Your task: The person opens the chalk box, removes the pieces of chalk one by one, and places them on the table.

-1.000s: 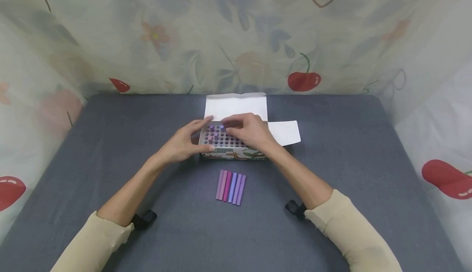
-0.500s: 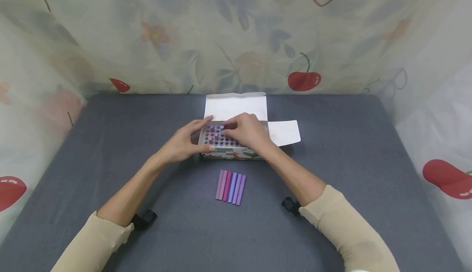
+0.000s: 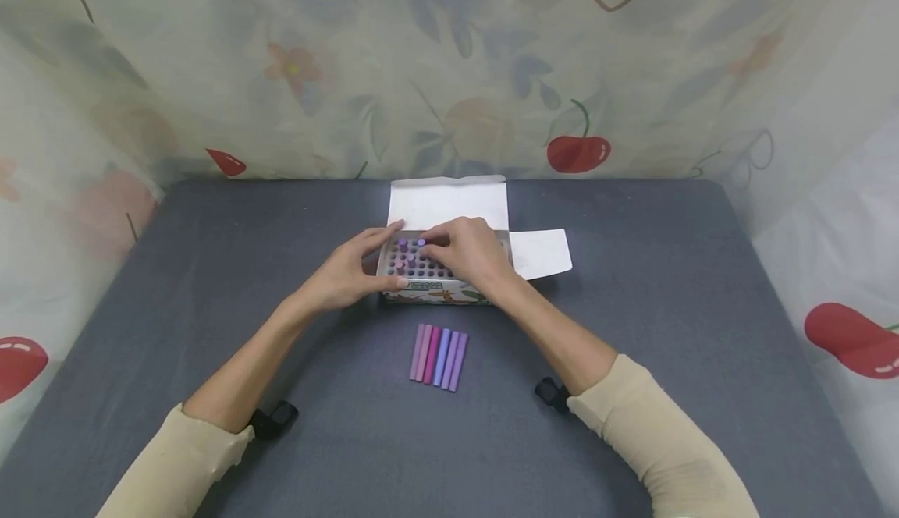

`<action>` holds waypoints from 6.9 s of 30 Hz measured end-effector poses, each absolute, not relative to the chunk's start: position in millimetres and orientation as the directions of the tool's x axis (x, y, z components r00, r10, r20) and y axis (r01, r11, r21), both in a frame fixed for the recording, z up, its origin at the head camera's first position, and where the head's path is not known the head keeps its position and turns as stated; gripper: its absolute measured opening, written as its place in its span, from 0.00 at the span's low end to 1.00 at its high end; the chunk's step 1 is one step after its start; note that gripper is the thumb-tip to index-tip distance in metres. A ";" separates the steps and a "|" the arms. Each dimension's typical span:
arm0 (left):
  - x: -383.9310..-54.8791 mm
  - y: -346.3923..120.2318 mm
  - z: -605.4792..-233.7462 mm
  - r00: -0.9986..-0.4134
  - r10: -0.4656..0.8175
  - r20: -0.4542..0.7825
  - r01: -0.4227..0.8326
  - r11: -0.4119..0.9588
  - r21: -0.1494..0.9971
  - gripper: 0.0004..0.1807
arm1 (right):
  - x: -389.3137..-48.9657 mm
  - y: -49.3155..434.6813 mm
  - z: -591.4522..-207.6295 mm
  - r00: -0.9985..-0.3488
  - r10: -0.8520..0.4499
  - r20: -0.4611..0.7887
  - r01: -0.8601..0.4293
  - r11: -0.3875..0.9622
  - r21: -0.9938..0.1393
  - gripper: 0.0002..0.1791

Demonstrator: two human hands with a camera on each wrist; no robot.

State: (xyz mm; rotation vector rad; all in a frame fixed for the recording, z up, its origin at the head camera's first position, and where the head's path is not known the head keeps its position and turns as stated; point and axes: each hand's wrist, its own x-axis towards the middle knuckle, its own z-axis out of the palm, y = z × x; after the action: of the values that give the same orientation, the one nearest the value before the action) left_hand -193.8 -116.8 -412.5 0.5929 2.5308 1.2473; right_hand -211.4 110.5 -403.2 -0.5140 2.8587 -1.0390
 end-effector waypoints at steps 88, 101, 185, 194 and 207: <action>-193.9 -116.0 -414.2 -0.881 0.470 -0.048 0.238 0.531 0.813 0.49 | -128.4 166.4 -395.2 -0.949 -0.298 -0.107 0.052 0.186 -0.981 0.18; -194.3 -116.0 -414.5 -0.884 0.465 -0.054 0.229 0.530 0.817 0.49 | -114.0 175.3 -418.3 -0.928 -0.301 -0.219 0.167 0.189 -0.968 0.19; -194.3 -116.3 -412.8 -0.885 0.460 -0.066 0.207 0.517 0.830 0.49 | -164.2 153.4 -362.9 -0.862 -0.503 0.059 -0.288 0.391 -0.874 0.12; -193.4 -118.0 -413.4 -0.884 0.462 -0.063 0.200 0.498 0.843 0.49 | -185.8 138.2 -384.1 -0.875 -0.462 0.148 -0.336 0.358 -0.871 0.12; -194.5 -120.7 -413.7 -0.878 0.475 -0.061 0.217 0.507 0.834 0.49 | -207.9 120.0 -393.9 -0.860 -0.502 0.097 -0.354 0.449 -0.820 0.12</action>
State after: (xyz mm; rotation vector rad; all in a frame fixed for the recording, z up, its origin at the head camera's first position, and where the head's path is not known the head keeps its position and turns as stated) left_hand -194.5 -120.7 -413.7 0.5827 2.4710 1.3084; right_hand -207.9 120.0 -393.9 -0.7556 2.5343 -1.3768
